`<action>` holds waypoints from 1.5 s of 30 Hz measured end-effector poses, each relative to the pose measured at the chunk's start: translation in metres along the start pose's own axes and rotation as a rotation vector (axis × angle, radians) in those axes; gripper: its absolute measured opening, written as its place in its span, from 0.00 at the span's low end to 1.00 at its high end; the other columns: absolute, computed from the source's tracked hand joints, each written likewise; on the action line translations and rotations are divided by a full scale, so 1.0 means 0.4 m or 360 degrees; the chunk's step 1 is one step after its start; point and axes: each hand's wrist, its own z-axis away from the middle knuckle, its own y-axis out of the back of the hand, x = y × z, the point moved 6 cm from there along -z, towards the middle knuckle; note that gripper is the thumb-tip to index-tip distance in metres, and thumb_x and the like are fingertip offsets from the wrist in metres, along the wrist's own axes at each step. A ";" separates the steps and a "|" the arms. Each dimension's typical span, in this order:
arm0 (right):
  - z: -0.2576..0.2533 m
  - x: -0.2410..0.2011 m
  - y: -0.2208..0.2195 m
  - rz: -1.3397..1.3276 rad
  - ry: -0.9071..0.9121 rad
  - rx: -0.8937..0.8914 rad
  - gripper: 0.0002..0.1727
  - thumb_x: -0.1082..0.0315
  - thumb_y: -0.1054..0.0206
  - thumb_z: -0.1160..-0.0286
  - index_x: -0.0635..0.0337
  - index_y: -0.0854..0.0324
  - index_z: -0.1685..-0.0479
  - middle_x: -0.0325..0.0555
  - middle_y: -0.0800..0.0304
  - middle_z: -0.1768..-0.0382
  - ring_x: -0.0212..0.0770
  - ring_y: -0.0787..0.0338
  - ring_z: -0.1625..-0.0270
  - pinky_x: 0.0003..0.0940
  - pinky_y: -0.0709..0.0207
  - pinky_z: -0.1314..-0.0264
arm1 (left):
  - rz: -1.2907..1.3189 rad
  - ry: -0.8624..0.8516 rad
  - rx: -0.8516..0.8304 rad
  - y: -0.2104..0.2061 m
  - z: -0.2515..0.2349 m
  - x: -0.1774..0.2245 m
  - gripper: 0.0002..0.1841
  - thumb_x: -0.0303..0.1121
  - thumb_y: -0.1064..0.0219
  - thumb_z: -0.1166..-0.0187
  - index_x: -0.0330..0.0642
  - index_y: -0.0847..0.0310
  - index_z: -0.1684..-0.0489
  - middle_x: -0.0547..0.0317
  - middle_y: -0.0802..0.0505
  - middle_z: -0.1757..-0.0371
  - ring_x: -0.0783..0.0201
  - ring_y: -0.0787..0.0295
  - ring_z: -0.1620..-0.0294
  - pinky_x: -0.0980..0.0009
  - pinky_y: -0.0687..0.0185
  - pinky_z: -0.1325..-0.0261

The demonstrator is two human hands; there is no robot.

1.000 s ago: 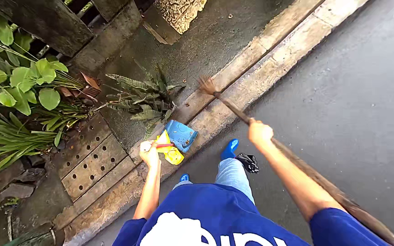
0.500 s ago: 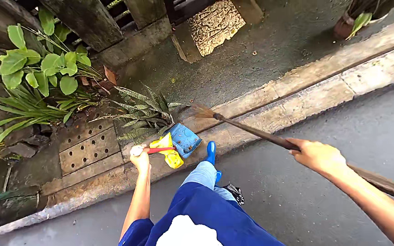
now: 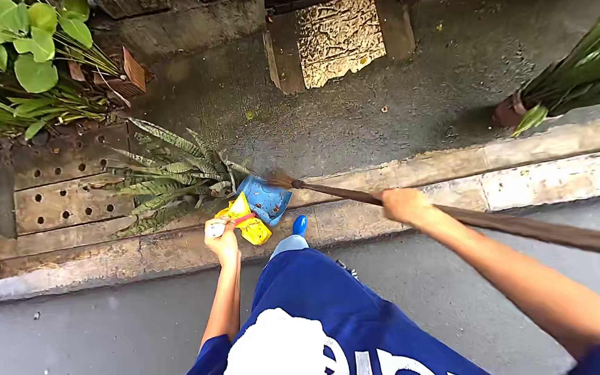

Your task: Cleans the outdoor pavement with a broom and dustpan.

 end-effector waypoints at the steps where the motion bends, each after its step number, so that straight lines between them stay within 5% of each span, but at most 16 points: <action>1: 0.019 0.105 0.060 -0.0026 0.0030 0.0069 0.25 0.68 0.27 0.26 0.45 0.15 0.26 0.70 0.08 0.47 0.78 0.11 0.45 0.82 0.25 0.51 | 0.0012 -0.0036 -0.0025 -0.042 0.006 0.011 0.14 0.09 0.34 0.44 0.36 0.25 0.68 0.61 0.11 0.65 0.71 0.12 0.62 0.73 0.14 0.60; 4: 0.124 0.372 0.163 -0.0120 -0.0118 0.0145 0.28 0.61 0.21 0.26 0.31 0.15 0.25 0.65 0.06 0.49 0.76 0.10 0.47 0.82 0.26 0.51 | 0.0021 -0.0096 -0.0112 -0.131 0.001 0.051 0.14 0.09 0.34 0.45 0.37 0.24 0.69 0.63 0.10 0.66 0.72 0.11 0.60 0.72 0.12 0.57; 9: 0.215 0.686 0.168 -0.0426 -0.0540 0.0305 0.30 0.63 0.24 0.24 0.31 0.19 0.20 0.71 0.08 0.44 0.83 0.13 0.42 0.88 0.30 0.46 | 0.0026 -0.0148 -0.0308 -0.321 0.004 0.168 0.15 0.10 0.35 0.47 0.42 0.27 0.72 0.71 0.09 0.66 0.75 0.10 0.56 0.75 0.11 0.52; 14: 0.038 0.973 0.220 -0.0706 -0.0879 0.0528 0.25 0.64 0.30 0.19 0.48 0.18 0.22 0.80 0.13 0.41 0.86 0.18 0.37 0.89 0.35 0.41 | 0.0026 -0.0259 -0.0338 -0.565 -0.015 0.254 0.16 0.10 0.36 0.50 0.43 0.27 0.74 0.70 0.10 0.67 0.74 0.10 0.55 0.73 0.11 0.48; 17: -0.141 1.021 0.287 -0.0820 -0.1102 0.0498 0.24 0.64 0.38 0.15 0.61 0.21 0.22 0.83 0.18 0.34 0.85 0.22 0.29 0.86 0.37 0.34 | -0.0015 -0.0355 -0.0426 -0.760 -0.022 0.288 0.14 0.11 0.37 0.49 0.42 0.28 0.73 0.69 0.09 0.66 0.73 0.09 0.54 0.72 0.11 0.45; 20: -0.313 1.044 0.292 -0.0790 -0.1057 0.0199 0.24 0.65 0.37 0.16 0.59 0.21 0.22 0.80 0.18 0.33 0.82 0.20 0.28 0.83 0.33 0.33 | -0.0109 -0.0374 -0.0493 -0.996 -0.008 0.301 0.11 0.13 0.36 0.46 0.37 0.27 0.71 0.66 0.10 0.65 0.72 0.10 0.53 0.69 0.13 0.41; 23: -0.317 1.142 0.287 -0.0925 -0.0709 0.0018 0.25 0.64 0.33 0.17 0.49 0.20 0.20 0.74 0.12 0.38 0.79 0.14 0.37 0.83 0.29 0.38 | -0.0190 -0.0386 -0.0553 -1.221 -0.016 0.309 0.10 0.13 0.35 0.46 0.33 0.26 0.69 0.60 0.11 0.64 0.69 0.11 0.51 0.67 0.14 0.38; 26: -0.208 1.280 0.372 -0.1188 -0.0660 0.0074 0.26 0.64 0.31 0.16 0.47 0.21 0.19 0.65 0.09 0.47 0.59 0.14 0.64 0.64 0.24 0.61 | -0.0195 -0.0410 -0.0706 -1.384 -0.051 0.315 0.10 0.10 0.34 0.43 0.27 0.24 0.65 0.54 0.10 0.59 0.65 0.11 0.47 0.64 0.15 0.36; 29: -0.189 1.249 0.491 -0.1079 -0.0688 0.0184 0.26 0.66 0.32 0.16 0.50 0.21 0.19 0.74 0.11 0.39 0.80 0.13 0.43 0.85 0.29 0.44 | -0.0169 -0.0515 -0.0784 -1.493 -0.090 0.336 0.09 0.13 0.33 0.40 0.28 0.24 0.64 0.55 0.10 0.58 0.66 0.11 0.47 0.63 0.15 0.34; 32: -0.357 1.126 0.515 -0.0915 -0.0725 0.0173 0.27 0.66 0.36 0.15 0.56 0.26 0.16 0.79 0.15 0.36 0.85 0.16 0.37 0.87 0.31 0.40 | -0.0102 -0.0506 -0.0719 -1.556 -0.142 0.362 0.09 0.12 0.32 0.42 0.28 0.23 0.66 0.54 0.09 0.62 0.66 0.10 0.50 0.63 0.15 0.33; 35: -0.549 1.109 0.511 -0.1069 -0.0580 -0.0024 0.24 0.66 0.32 0.16 0.56 0.21 0.21 0.74 0.11 0.46 0.71 0.12 0.52 0.73 0.24 0.49 | -0.0080 -0.0461 -0.0634 -1.544 -0.212 0.371 0.09 0.13 0.32 0.43 0.27 0.22 0.66 0.50 0.08 0.60 0.61 0.09 0.49 0.61 0.15 0.34; 39: -0.579 1.090 0.705 -0.1115 -0.0333 -0.0008 0.26 0.67 0.33 0.15 0.53 0.24 0.17 0.65 0.12 0.50 0.51 0.20 0.71 0.54 0.26 0.67 | 0.0001 -0.0354 -0.0438 -1.440 -0.324 0.427 0.11 0.11 0.34 0.46 0.31 0.24 0.68 0.53 0.08 0.60 0.60 0.09 0.49 0.59 0.14 0.36; 41: -0.618 1.047 0.856 -0.0974 -0.0207 0.0164 0.27 0.68 0.31 0.17 0.55 0.23 0.18 0.73 0.12 0.42 0.68 0.12 0.57 0.72 0.24 0.54 | 0.0056 -0.0302 -0.0298 -1.382 -0.388 0.458 0.12 0.11 0.35 0.48 0.33 0.25 0.68 0.55 0.08 0.61 0.62 0.09 0.50 0.61 0.13 0.38; 43: -0.695 0.967 1.019 -0.0784 -0.0076 0.0337 0.27 0.66 0.31 0.18 0.55 0.22 0.19 0.79 0.15 0.36 0.83 0.16 0.39 0.87 0.32 0.40 | 0.0079 -0.0221 -0.0151 -1.329 -0.456 0.483 0.13 0.11 0.35 0.47 0.35 0.25 0.67 0.56 0.08 0.61 0.65 0.10 0.52 0.65 0.12 0.45; 45: -0.792 0.847 1.177 -0.0550 -0.0011 0.0428 0.26 0.64 0.33 0.16 0.55 0.22 0.18 0.83 0.17 0.37 0.89 0.21 0.34 0.90 0.37 0.37 | 0.0069 -0.0137 -0.0033 -1.293 -0.518 0.497 0.13 0.11 0.35 0.46 0.37 0.24 0.66 0.58 0.08 0.60 0.67 0.11 0.56 0.69 0.13 0.55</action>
